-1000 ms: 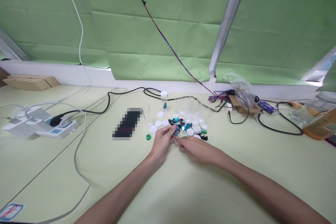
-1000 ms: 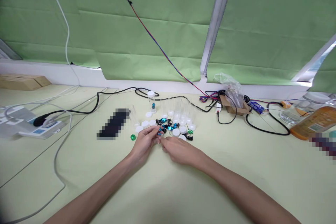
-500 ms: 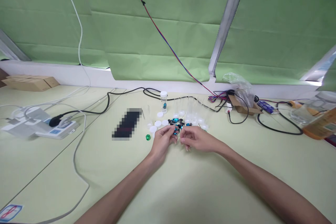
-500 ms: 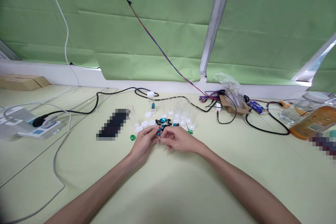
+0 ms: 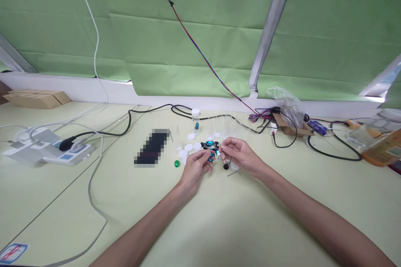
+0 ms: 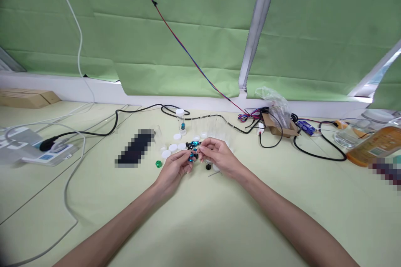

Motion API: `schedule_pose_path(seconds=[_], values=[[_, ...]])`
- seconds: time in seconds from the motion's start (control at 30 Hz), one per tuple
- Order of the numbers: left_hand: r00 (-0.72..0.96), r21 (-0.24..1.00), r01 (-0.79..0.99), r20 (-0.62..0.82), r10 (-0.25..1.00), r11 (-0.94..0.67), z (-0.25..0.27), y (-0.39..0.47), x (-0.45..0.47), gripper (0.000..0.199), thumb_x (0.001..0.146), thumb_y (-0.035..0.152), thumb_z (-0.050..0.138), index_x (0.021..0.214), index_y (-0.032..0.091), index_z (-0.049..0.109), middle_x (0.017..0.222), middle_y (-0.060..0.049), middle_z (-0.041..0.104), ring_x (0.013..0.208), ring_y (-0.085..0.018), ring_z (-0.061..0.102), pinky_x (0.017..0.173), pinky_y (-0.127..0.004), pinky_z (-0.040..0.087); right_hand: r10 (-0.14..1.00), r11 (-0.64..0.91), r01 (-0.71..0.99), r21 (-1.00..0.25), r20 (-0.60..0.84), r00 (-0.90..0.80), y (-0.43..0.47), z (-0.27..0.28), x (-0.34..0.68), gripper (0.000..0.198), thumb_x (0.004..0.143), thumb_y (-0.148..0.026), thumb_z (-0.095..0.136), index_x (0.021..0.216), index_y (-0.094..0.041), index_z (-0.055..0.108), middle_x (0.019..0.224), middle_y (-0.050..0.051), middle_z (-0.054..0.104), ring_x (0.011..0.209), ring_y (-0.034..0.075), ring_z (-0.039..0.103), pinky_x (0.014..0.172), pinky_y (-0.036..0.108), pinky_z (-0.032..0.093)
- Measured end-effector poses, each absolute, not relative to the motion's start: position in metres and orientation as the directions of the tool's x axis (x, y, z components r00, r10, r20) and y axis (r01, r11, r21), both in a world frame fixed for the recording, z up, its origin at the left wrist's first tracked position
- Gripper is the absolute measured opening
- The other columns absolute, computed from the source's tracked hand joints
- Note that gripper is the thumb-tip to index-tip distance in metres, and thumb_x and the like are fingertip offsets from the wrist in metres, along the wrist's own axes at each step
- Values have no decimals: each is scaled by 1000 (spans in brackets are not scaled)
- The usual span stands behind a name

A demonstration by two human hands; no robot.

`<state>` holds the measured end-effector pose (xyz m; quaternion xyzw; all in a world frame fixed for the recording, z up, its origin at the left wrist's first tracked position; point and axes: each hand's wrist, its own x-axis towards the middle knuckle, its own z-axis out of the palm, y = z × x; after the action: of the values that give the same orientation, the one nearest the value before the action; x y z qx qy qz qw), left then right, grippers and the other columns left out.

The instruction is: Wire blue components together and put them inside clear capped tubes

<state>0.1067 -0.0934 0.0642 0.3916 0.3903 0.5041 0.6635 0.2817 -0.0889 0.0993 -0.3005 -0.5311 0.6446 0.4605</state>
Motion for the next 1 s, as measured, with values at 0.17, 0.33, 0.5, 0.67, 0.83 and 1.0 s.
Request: schedule_pose_path(seconds=[0.17,0.33,0.5,0.67,0.83,1.0], values=[[214,911,-366,-117,970,191,66,-95,108,28,72,37,75,84,12,72,77,-5,62,55,-8,50,50,-22,38,906,-38,-313,-949,100,-412,-91,98,281,28,78,-40,74,84,-17,59,73,-1,62,67,10,57,71,27,47],[244,914,-360,-102,964,188,67,-96,108,28,73,37,74,84,12,71,79,-6,62,55,-8,49,49,-22,38,904,-57,-350,-935,101,-416,-92,97,279,27,78,-39,75,84,-17,59,77,0,63,69,10,57,72,26,47],[249,920,-338,-117,961,200,68,-97,109,28,71,36,75,84,12,71,80,-7,62,56,-9,49,50,-23,39,900,-64,-380,-923,111,-422,-92,95,278,24,79,-36,75,85,-17,61,81,1,63,70,10,58,71,24,47],[263,926,-328,-99,960,185,66,-97,109,27,73,37,73,83,12,70,81,-6,62,57,-9,48,50,-23,38,893,-64,-394,-917,123,-432,-91,93,278,20,81,-33,73,85,-18,62,81,1,64,70,9,58,71,24,47],[266,927,-327,-97,959,184,66,-97,109,27,74,38,73,83,13,71,81,-6,63,58,-9,48,51,-23,38,894,-59,-389,-919,125,-430,-91,91,278,19,82,-33,73,85,-18,63,79,1,65,69,10,59,71,24,47],[265,924,-333,-97,959,185,67,-97,109,27,74,38,73,82,13,70,80,-6,63,56,-8,48,50,-23,37,892,-60,-387,-920,124,-434,-91,91,278,19,82,-33,73,85,-18,62,80,1,65,69,9,58,71,24,47]])
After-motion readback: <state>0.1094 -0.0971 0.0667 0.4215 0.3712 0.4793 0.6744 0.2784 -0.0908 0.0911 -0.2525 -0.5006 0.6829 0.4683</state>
